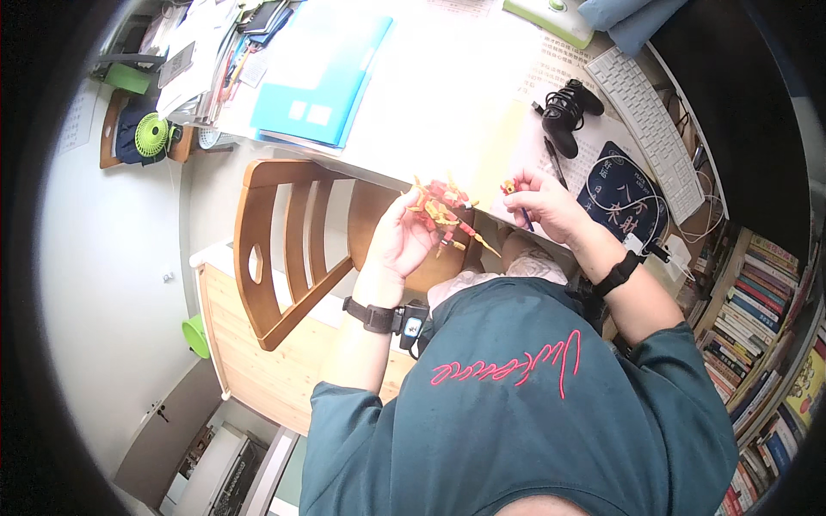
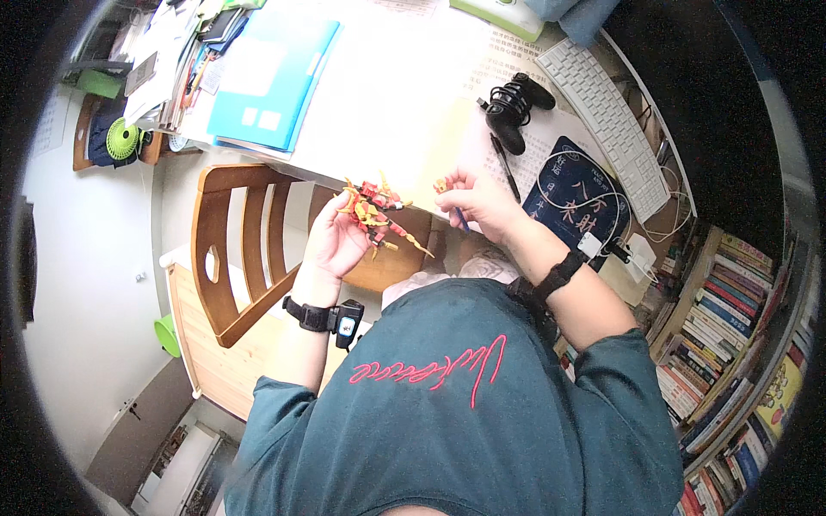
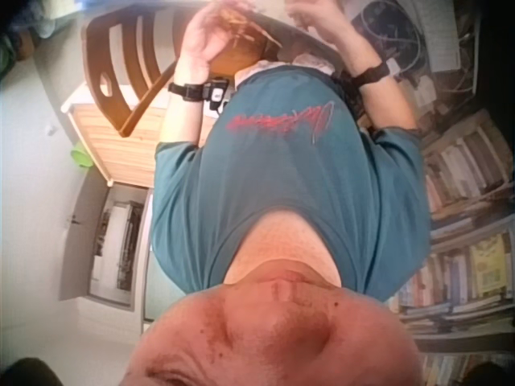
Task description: The person assembles a toy figure by attaching small components like a wing and a tailpiece to its body by hand, then places it on a shelf.
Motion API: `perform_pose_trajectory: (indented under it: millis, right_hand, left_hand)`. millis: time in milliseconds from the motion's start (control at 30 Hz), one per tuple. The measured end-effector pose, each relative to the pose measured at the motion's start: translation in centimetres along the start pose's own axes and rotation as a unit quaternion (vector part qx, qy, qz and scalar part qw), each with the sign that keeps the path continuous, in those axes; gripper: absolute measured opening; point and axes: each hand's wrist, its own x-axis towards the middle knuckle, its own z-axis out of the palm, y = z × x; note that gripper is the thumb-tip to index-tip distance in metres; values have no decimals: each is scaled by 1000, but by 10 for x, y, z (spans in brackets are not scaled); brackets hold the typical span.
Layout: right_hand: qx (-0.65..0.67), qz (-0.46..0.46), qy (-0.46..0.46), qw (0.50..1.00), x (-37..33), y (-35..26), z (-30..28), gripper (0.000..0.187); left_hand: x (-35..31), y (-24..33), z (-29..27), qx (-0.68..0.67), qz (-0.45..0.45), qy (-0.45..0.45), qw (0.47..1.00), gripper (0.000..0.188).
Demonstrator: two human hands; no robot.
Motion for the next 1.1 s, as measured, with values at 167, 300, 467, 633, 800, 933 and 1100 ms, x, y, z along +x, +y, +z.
perform_pose_trajectory:
  millis: [167, 300, 467, 633, 800, 933, 1100]
  right_hand:
    - [21, 1, -24, 999, -9, -3, 7, 23]
    - [37, 22, -17, 999, -13, -3, 11, 24]
    - [126, 25, -72, 989, -17, -1, 12, 38]
    - [109, 43, -96, 989, -26, -4, 17, 36]
    - [59, 67, -135, 987, -39, -18, 27, 35]
    - [93, 66, -151, 982, -43, -20, 27, 26]
    - [97, 64, -136, 984, -45, -20, 26, 23]
  left_hand:
    - [-1, -1, -2, -27, -1, -10, 1000, 39]
    - [0, 1, -4, -32, 5, 3, 999, 38]
    - [-2, 1, -8, -30, 25, 17, 999, 36]
    - [-3, 0, -7, -65, 72, 34, 995, 30]
    - [-5, -1, -10, -84, 94, -50, 991, 24]
    - [-6, -4, -4, -91, 83, -15, 992, 36]
    - [-6, -4, -2, -126, 72, -117, 982, 23]
